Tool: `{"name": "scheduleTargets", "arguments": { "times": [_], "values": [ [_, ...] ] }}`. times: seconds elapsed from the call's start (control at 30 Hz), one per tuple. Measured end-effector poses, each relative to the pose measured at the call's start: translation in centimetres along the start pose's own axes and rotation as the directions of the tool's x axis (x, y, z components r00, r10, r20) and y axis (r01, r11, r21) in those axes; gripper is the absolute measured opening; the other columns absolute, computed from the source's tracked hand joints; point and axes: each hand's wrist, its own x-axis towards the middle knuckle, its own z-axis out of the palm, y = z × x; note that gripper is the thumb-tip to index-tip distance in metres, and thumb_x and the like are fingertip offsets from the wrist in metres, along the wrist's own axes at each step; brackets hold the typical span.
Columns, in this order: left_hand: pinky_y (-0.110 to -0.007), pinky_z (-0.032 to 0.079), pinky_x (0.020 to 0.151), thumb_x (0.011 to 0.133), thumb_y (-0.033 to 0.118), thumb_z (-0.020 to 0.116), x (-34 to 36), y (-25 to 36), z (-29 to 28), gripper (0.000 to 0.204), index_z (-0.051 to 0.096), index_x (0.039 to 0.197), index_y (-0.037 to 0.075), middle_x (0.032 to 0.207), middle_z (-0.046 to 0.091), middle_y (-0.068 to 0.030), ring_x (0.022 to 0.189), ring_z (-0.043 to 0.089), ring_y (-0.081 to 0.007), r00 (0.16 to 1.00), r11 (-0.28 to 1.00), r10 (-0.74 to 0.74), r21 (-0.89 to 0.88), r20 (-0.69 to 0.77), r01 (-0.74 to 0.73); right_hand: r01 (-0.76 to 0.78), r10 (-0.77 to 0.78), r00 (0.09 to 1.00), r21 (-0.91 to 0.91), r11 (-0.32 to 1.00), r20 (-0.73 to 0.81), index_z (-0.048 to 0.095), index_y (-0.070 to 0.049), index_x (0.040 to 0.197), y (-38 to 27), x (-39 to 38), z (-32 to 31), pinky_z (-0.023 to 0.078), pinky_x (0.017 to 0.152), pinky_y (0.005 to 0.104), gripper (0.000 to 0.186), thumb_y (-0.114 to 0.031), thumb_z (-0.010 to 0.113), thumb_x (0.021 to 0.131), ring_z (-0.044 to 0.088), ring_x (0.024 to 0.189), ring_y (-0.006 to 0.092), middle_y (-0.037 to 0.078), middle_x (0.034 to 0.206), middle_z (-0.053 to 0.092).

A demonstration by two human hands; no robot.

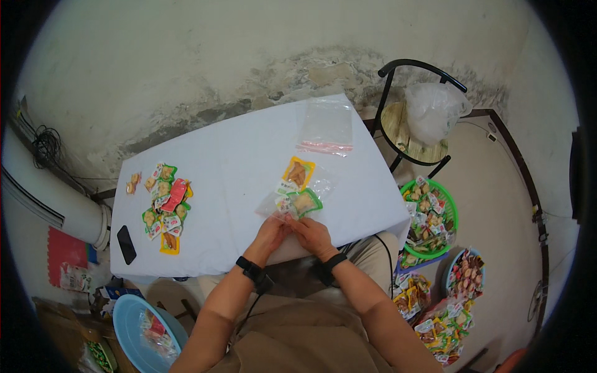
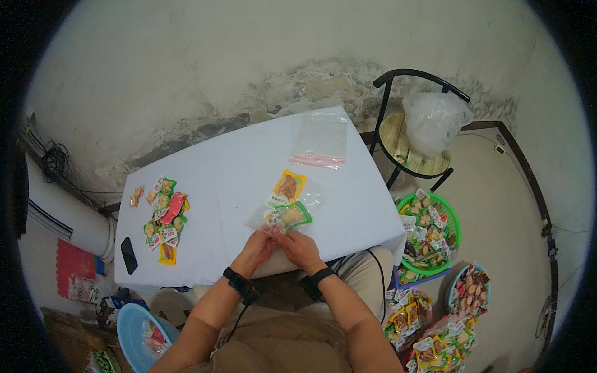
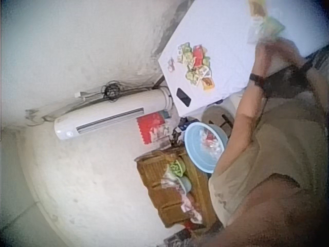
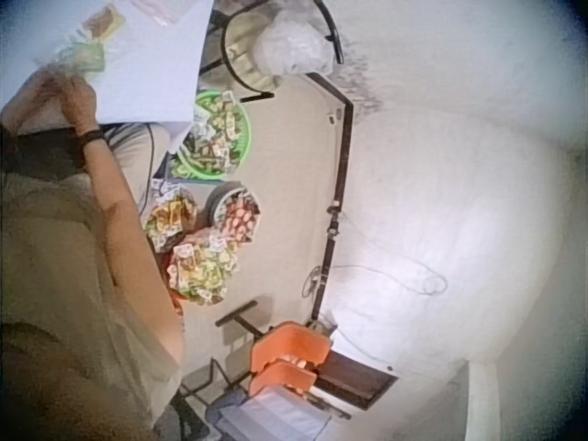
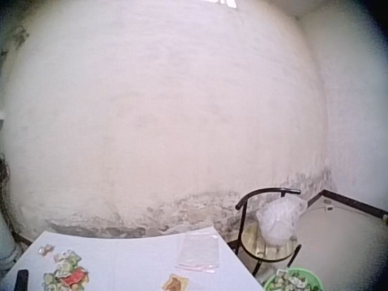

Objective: The person puts several small packaged food pouches into a plastic bag by hand and then seals the bag.

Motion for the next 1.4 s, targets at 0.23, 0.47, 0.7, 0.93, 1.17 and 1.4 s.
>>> {"name": "scheduleTargets", "arguments": {
  "times": [0.23,0.47,0.7,0.93,1.17,1.4],
  "values": [
    [-0.027,0.046,0.075,0.09,0.015,0.053,1.4,1.8,2.3,0.029,0.051,0.116,0.005,0.103,0.058,-0.0009,0.089,0.054,-0.0113,1.0,0.973,0.004,0.231,0.018,-0.008,0.005,-0.005,1.0,-0.002,1.0,0.002,0.06,-0.013,0.111,-0.3,0.1,-0.3,0.049,0.056,0.035,0.031,-0.009,0.06,0.08,0.059,0.067,0.0256,0.007,0.079,0.059],
    [-0.026,0.046,0.076,0.089,0.023,0.056,4.5,1.1,0.1,0.034,0.049,0.116,0.003,0.107,0.057,-0.004,0.093,0.054,-0.0119,0.96,0.823,0.026,0.539,0.28,-0.179,-0.01,0.011,1.0,0.049,0.999,-0.02,0.06,-0.013,0.113,-0.2,0.4,-0.1,0.05,0.058,0.0352,0.035,-0.005,0.059,0.079,0.06,0.069,0.0272,0.009,0.083,0.06],
    [-0.025,0.045,0.059,0.083,0.013,0.056,4.2,1.5,1.4,0.014,0.058,0.085,-0.001,0.073,0.058,-0.005,0.066,0.053,-0.012,0.992,0.954,-0.126,0.276,0.009,0.119,-0.069,0.069,0.996,-0.013,0.998,0.051,0.059,-0.014,0.114,-0.4,0.2,-0.9,0.051,0.059,0.0345,0.038,-0.003,0.058,0.078,0.061,0.071,0.027,0.009,0.085,0.061],
    [-0.023,0.044,0.059,0.084,0.014,0.058,6.4,0.2,0.5,0.015,0.053,0.093,0.002,0.081,0.057,-0.0051,0.071,0.055,-0.0115,0.984,0.958,-0.125,0.274,0.127,0.086,-0.033,0.035,0.998,0.035,0.999,-0.052,0.059,-0.013,0.114,-0.2,0.1,-0.3,0.049,0.056,0.0348,0.038,-0.004,0.06,0.078,0.06,0.067,0.0268,0.009,0.078,0.059],
    [-0.021,0.044,0.064,0.089,0.014,0.053,3.8,1.9,5.1,0.033,0.048,0.119,0.002,0.088,0.054,-0.0035,0.077,0.051,-0.008,0.998,0.998,-0.062,-0.017,-0.009,0.062,-0.046,0.049,0.997,0.057,0.997,-0.061,0.06,-0.014,0.112,-0.5,0.3,-0.1,0.049,0.056,0.0349,0.035,-0.005,0.061,0.078,0.06,0.067,0.027,0.008,0.077,0.059],
    [-0.041,0.035,0.102,0.087,0.018,0.053,7.7,-2.4,-2.1,0.042,0.048,0.124,-0.001,0.124,0.051,-0.0148,0.114,0.048,-0.0268,0.773,0.62,0.373,0.483,0.513,-0.619,0.057,-0.046,0.99,0.086,0.995,-0.13,0.059,-0.002,0.11,0.3,0.1,1.0,0.051,0.063,0.0344,0.029,-0.006,0.06,0.08,0.063,0.072,0.0292,0.015,0.087,0.064]
  ]
}}
